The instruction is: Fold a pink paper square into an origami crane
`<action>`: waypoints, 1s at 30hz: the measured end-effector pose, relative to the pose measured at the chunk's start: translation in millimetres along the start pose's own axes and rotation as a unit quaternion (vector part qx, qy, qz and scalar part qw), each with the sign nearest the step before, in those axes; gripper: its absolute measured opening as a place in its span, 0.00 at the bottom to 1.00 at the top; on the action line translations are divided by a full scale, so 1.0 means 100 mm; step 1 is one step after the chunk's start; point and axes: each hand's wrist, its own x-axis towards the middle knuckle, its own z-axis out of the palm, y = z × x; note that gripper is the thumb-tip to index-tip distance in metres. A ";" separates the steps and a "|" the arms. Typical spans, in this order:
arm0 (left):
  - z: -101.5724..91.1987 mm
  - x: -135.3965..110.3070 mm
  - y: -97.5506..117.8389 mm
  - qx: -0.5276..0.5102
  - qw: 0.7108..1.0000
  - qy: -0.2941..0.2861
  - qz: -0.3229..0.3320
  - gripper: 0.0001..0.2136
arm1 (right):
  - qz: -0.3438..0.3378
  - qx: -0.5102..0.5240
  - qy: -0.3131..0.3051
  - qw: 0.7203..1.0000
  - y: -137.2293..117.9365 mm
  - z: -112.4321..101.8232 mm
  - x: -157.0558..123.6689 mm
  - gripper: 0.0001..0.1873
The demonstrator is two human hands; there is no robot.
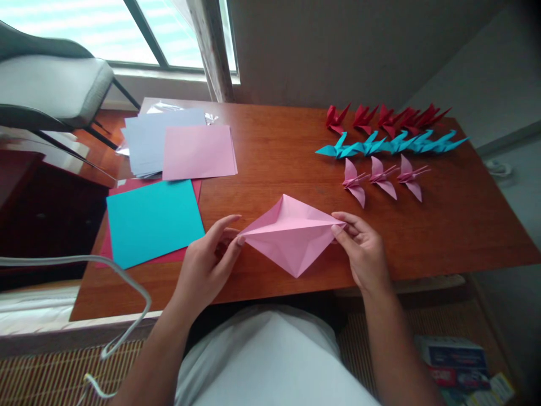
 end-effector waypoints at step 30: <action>0.26 -0.03 0.03 -0.113 0.992 0.055 -0.003 0.11 | -0.181 -0.465 0.007 0.867 -0.19 0.42 -0.05 0.43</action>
